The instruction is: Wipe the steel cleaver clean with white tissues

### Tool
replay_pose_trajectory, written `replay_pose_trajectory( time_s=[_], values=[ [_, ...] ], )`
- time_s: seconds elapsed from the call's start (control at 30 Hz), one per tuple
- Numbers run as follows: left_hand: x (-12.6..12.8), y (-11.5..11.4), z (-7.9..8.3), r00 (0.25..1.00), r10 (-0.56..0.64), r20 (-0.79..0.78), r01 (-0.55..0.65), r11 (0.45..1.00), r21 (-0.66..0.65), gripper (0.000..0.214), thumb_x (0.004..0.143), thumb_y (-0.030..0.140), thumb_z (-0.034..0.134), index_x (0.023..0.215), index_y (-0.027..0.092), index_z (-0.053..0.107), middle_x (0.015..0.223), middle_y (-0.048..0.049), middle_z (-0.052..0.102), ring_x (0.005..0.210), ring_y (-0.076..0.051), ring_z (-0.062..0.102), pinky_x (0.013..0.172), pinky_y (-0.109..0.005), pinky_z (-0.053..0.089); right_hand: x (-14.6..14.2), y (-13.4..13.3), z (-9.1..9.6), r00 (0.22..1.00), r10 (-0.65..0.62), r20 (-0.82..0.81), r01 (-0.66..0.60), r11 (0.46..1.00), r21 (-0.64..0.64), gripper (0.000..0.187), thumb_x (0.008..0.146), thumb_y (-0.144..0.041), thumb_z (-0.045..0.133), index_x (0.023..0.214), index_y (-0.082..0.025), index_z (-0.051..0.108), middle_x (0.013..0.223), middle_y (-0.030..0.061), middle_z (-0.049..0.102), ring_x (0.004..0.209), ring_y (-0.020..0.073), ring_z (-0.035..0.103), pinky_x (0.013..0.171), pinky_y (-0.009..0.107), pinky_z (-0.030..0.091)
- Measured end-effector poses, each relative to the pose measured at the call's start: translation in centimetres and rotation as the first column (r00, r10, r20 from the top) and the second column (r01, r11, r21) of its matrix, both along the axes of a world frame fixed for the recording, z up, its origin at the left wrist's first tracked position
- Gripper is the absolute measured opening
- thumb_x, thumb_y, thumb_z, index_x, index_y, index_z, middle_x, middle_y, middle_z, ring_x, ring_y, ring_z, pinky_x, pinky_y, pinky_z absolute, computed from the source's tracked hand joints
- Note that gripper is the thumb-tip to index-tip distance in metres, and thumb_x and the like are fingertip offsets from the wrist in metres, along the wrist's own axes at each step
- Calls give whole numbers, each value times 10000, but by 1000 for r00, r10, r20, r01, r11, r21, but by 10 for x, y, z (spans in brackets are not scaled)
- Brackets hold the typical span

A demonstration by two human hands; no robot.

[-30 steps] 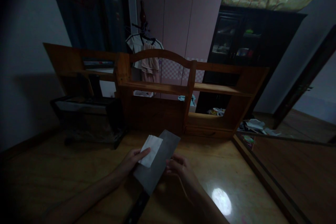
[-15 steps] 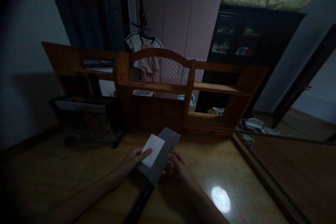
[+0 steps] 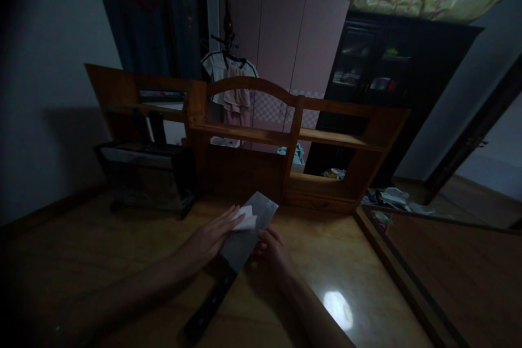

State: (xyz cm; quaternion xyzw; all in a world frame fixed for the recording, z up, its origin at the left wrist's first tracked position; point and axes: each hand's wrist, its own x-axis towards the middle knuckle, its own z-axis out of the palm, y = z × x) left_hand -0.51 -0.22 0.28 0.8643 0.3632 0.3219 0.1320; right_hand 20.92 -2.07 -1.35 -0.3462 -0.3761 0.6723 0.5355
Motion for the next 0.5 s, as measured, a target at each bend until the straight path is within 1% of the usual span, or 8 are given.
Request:
replay_pose_trajectory(
  time_s=[0.07, 0.13, 0.23, 0.33, 0.43, 0.5],
  values=[
    [1, -14, -2, 995, 2, -103, 1, 1000, 29, 560, 937, 123, 333, 1461, 317, 309, 1579, 37, 157, 1446, -191, 156, 1174, -409, 214, 1, 1, -3, 1000, 3, -7, -4, 1000, -10, 287, 718, -345, 723, 926, -175, 622, 737, 17, 651, 575, 123, 576, 573, 248, 467],
    [1, -27, -4, 988, 8, -153, -5, 1000, 19, 537, 964, 170, 332, 1476, 315, 267, 1582, 31, 138, 1444, -193, 162, 1176, -412, 208, 1, 3, -6, 1000, 13, -5, -13, 1000, -4, 267, 725, -335, 716, 909, -167, 621, 728, 13, 650, 568, 117, 571, 568, 239, 466],
    [1, -43, -2, 982, -26, -186, 22, 1000, -20, 499, 991, 233, 309, 1482, 301, 257, 1560, 15, 235, 1426, -175, 231, 1181, -390, 207, 2, 5, -11, 1000, 0, -2, 0, 1000, 4, 220, 735, -305, 702, 875, -163, 607, 708, 2, 640, 559, 102, 561, 553, 216, 453],
    [2, -56, 3, 980, -63, -187, 57, 998, -37, 472, 988, 277, 349, 1459, 303, 324, 1522, 7, 336, 1391, -178, 310, 1171, -372, 235, 3, 7, -15, 1000, -12, -27, 11, 1000, -12, 186, 718, -273, 703, 823, -171, 588, 620, -34, 582, 495, 81, 501, 488, 191, 398],
    [4, -63, 8, 990, -38, -134, 34, 999, -34, 470, 958, 299, 435, 1425, 302, 385, 1443, -22, 446, 1318, -197, 403, 1122, -370, 316, 3, 8, -17, 998, -12, -67, 12, 1000, -9, 174, 694, -259, 707, 765, -181, 569, 571, -55, 533, 450, 66, 444, 449, 183, 353],
    [6, -62, 11, 997, -3, -82, -2, 998, -63, 478, 920, 308, 507, 1391, 288, 427, 1349, -48, 517, 1231, -207, 475, 1055, -362, 386, 3, 7, -15, 997, -7, -76, 6, 1000, -14, 176, 681, -262, 712, 755, -185, 571, 565, -53, 530, 452, 71, 449, 457, 191, 363]
  ],
)
